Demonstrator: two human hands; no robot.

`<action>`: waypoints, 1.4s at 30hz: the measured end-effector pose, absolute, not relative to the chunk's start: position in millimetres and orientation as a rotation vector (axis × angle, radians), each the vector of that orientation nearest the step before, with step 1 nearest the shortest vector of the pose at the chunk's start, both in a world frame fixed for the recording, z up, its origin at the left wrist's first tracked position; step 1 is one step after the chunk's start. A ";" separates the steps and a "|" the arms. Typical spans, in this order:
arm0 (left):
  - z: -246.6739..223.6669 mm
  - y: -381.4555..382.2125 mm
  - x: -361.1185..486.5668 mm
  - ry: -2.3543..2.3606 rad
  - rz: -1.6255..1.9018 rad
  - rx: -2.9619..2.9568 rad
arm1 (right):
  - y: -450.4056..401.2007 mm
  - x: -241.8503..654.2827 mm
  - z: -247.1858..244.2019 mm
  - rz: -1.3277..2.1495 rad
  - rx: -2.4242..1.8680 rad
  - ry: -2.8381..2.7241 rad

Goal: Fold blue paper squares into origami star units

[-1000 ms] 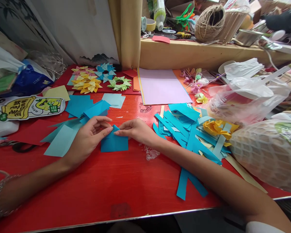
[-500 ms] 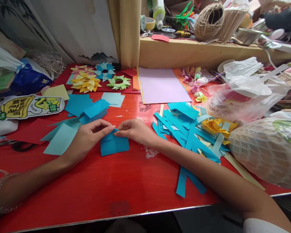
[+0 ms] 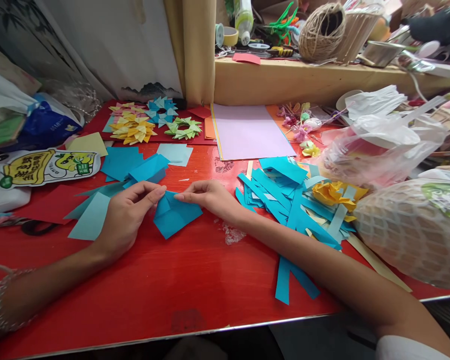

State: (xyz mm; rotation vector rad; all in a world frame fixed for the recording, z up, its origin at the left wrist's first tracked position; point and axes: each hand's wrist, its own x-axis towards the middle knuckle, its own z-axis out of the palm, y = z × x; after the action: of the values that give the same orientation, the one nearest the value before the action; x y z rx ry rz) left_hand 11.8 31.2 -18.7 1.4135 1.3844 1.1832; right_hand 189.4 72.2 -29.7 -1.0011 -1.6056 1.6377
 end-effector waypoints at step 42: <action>-24.6 36.4 8.7 1.250 0.978 1.405 | 57.3 189.6 -33.4 0.987 -0.919 -1.737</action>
State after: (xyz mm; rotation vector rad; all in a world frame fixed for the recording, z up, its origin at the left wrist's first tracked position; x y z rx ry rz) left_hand 8.7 36.4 -24.6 1.4051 1.2496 0.9785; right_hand 189.6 57.3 -33.4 -0.9189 -1.7373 0.9874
